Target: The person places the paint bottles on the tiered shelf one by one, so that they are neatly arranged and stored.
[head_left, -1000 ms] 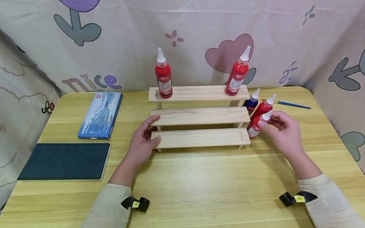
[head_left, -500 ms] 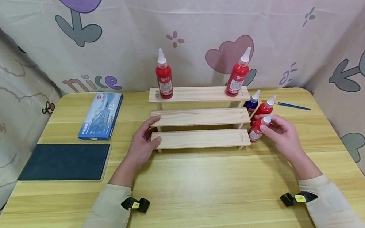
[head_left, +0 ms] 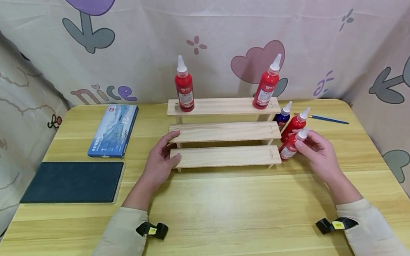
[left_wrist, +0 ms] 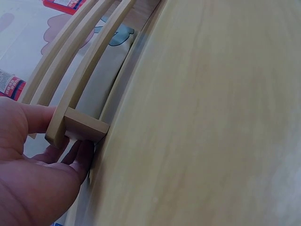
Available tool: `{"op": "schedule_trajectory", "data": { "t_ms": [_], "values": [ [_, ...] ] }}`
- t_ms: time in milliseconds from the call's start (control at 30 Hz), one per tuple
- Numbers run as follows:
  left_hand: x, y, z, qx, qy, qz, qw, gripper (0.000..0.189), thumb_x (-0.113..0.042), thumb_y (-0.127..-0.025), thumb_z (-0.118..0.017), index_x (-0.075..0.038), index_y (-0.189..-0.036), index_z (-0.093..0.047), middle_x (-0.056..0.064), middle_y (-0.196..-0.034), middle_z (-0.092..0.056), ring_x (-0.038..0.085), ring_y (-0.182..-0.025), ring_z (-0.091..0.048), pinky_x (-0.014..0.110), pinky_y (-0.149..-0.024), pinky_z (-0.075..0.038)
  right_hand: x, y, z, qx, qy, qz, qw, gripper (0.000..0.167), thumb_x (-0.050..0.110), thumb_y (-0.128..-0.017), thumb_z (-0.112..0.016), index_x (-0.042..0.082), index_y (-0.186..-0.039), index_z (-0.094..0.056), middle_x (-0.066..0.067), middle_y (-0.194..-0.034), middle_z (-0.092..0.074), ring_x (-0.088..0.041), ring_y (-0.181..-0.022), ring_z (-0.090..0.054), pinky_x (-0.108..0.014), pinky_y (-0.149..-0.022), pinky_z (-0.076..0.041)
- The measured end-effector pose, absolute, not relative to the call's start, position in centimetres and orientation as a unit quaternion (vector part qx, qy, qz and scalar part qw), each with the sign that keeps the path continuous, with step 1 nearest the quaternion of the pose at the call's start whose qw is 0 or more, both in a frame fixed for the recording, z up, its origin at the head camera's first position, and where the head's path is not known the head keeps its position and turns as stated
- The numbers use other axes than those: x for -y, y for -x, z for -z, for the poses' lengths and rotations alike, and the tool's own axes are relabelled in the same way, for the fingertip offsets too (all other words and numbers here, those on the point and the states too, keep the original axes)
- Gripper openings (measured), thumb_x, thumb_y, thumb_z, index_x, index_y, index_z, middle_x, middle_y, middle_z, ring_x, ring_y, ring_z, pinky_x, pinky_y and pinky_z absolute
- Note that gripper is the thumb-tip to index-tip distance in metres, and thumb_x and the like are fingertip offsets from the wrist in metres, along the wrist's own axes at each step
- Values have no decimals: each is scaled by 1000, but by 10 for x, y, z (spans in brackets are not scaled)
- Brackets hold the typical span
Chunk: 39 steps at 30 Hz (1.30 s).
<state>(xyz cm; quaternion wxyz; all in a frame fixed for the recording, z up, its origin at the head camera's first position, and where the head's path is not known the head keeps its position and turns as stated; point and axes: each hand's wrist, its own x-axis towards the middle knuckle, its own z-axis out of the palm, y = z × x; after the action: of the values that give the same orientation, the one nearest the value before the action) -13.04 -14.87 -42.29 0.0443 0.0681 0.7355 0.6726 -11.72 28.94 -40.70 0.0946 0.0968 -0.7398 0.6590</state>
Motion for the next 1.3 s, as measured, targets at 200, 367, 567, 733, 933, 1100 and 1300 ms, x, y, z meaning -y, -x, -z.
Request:
{"op": "schedule_trajectory", "data": {
  "t_ms": [200, 367, 567, 733, 933, 1100, 1300],
  "values": [
    [149, 130, 424, -735, -71, -673, 43, 64, 15, -93, -57, -17, -148, -49, 6, -153, -38, 30, -133, -42, 43, -112, -31, -291, 113, 402, 728, -89, -674, 90, 26, -4, -98, -57, -3, -123, -64, -4, -118, -64, -16, -100, -59, -21, -80, -54],
    [149, 129, 424, -735, -70, -673, 39, 64, 16, -92, -58, -17, -147, -50, 5, -152, -39, 29, -131, -43, 43, -111, -33, -292, 111, 397, 708, -88, -696, 87, 26, -4, -99, -57, -1, -123, -65, -7, -120, -63, -17, -102, -61, -26, -79, -56],
    [149, 130, 425, -736, -73, -672, 35, 64, 17, -91, -58, -15, -146, -50, 6, -153, -38, 31, -132, -42, 43, -113, -30, -292, 109, 389, 704, -76, -699, 100, 25, -3, -100, -55, -7, -123, -60, -9, -118, -62, -18, -102, -62, -28, -78, -56],
    [148, 131, 425, -734, -76, -675, 31, 64, 18, -90, -58, -13, -146, -50, 7, -153, -38, 32, -132, -41, 43, -113, -29, -293, 109, 379, 699, -88, -702, 104, 26, -4, -100, -54, -12, -125, -56, -11, -122, -62, -21, -106, -61, -29, -79, -56],
    [148, 132, 424, -735, -72, -673, 34, 65, 18, -91, -58, -16, -146, -50, 6, -152, -39, 31, -133, -41, 43, -112, -31, -291, 109, 364, 698, -91, -702, 110, 31, -4, -100, -53, -13, -129, -54, -15, -124, -60, -22, -107, -61, -28, -79, -56],
    [148, 132, 423, -735, -75, -673, 34, 65, 18, -91, -58, -14, -146, -50, 6, -152, -39, 32, -132, -41, 43, -113, -31, -286, 111, 354, 678, -121, -716, 115, 30, -10, -98, -51, -16, -127, -53, -18, -121, -59, -23, -105, -63, -30, -79, -56],
    [148, 132, 424, -738, -73, -670, 34, 64, 18, -91, -58, -14, -146, -50, 6, -152, -40, 32, -132, -42, 44, -112, -31, -275, 114, 343, 682, -135, -710, 113, 28, -11, -97, -53, -15, -125, -56, -19, -121, -59, -24, -103, -63, -29, -78, -57]
  ]
}}
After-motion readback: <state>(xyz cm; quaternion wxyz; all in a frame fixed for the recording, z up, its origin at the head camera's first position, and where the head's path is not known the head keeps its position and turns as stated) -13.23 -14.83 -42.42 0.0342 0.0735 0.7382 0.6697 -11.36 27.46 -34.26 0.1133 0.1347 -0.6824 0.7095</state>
